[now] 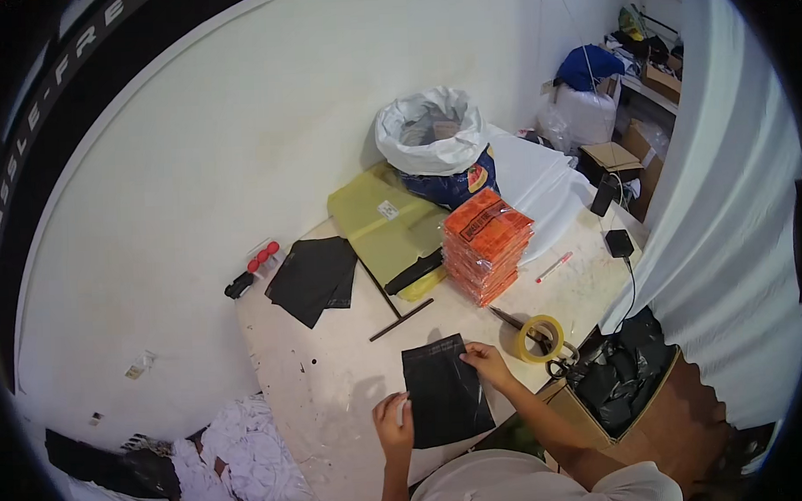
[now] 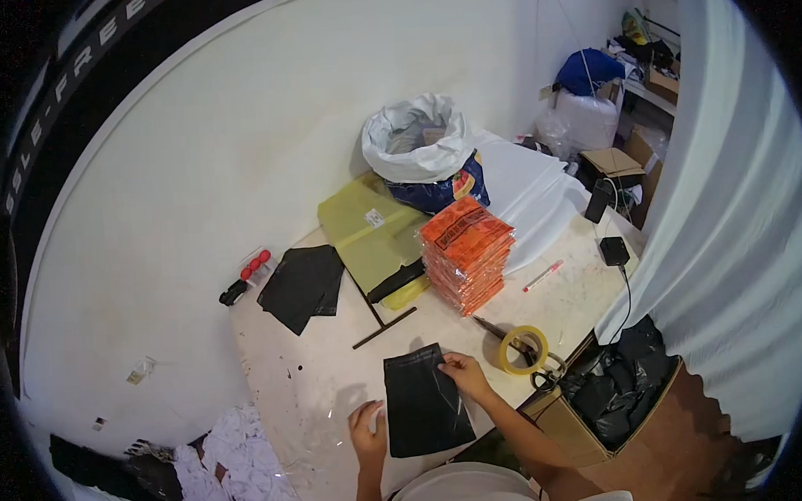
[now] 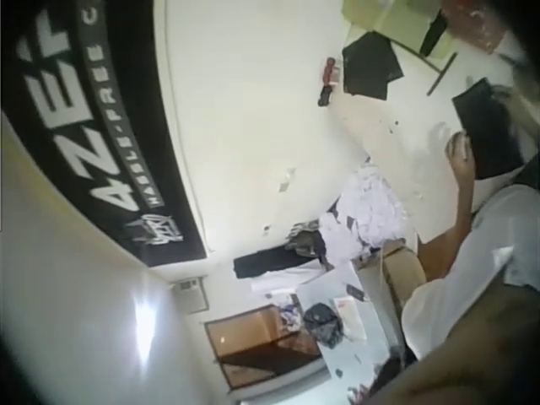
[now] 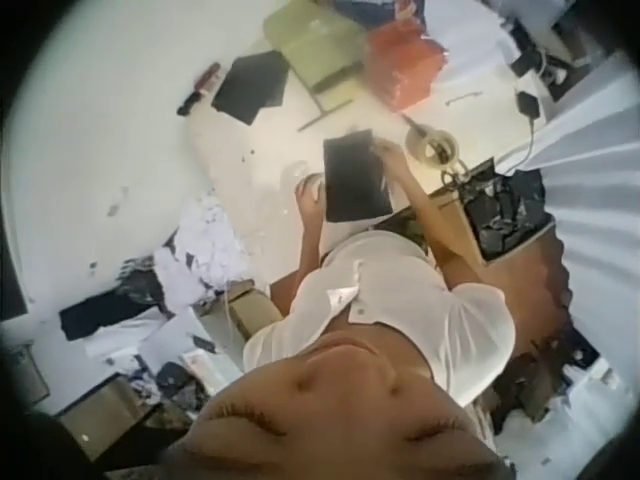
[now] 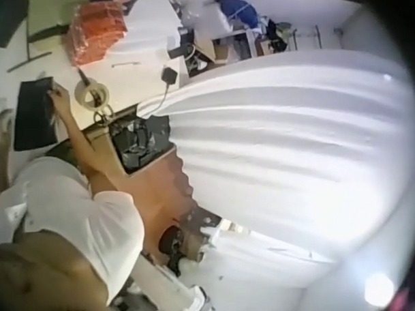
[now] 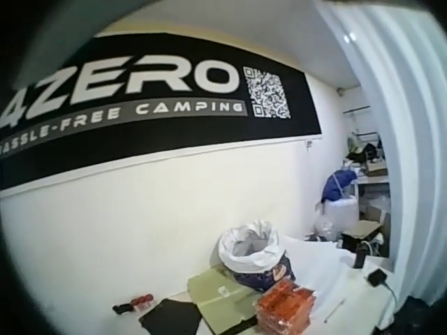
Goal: Preparing and sealing black plastic packaging sleeves using a marker, tape, and scissors.
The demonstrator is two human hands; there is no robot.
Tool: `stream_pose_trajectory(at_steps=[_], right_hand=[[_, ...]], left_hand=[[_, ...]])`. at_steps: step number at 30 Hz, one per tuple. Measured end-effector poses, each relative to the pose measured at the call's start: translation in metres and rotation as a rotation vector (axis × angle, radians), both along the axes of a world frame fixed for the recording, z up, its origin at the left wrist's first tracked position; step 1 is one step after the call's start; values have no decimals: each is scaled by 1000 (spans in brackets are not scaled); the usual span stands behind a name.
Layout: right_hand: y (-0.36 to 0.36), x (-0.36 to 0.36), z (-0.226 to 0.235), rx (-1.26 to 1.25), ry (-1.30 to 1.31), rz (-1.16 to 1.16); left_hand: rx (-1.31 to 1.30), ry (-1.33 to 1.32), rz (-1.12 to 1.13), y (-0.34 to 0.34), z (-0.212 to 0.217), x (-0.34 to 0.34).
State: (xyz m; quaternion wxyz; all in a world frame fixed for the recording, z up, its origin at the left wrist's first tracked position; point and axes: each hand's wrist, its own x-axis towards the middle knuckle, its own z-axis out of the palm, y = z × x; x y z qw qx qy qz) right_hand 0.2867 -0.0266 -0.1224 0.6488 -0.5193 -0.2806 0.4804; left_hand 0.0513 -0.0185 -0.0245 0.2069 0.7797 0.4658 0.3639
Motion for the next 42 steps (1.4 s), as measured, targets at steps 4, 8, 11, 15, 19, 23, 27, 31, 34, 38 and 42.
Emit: stream_pose_trajectory(at_steps=[4,8,11,15,19,23,27,31,34,38,42], right_hand=[[-21,-28,54,-36,-346,81],[-32,-37,62,165,-454,178],[-43,-36,82,120,-538,148],[-57,-28,66,-53,-475,238],[-65,-23,50,-70,-262,266],[-65,-11,38,-82,-288,161],[-61,3,0,-193,-424,7],[-63,7,3,-224,-589,-3],[-60,16,-13,-145,-404,45],[-52,1,31,-261,-224,79],[-44,7,26,-287,-263,98]], left_hand=[[-72,-181,-151,9,27,49],[100,-20,-172,8,20,67],[92,-51,-178,7,17,66],[-9,-227,-166,8,8,61],[-23,-543,117,26,-14,32],[-77,-635,518,71,-8,-38],[324,-717,848,85,46,-118],[277,-1001,877,69,76,-161],[164,-966,628,58,65,-162],[18,-736,730,46,6,-169],[-114,-36,725,35,-49,-178]])
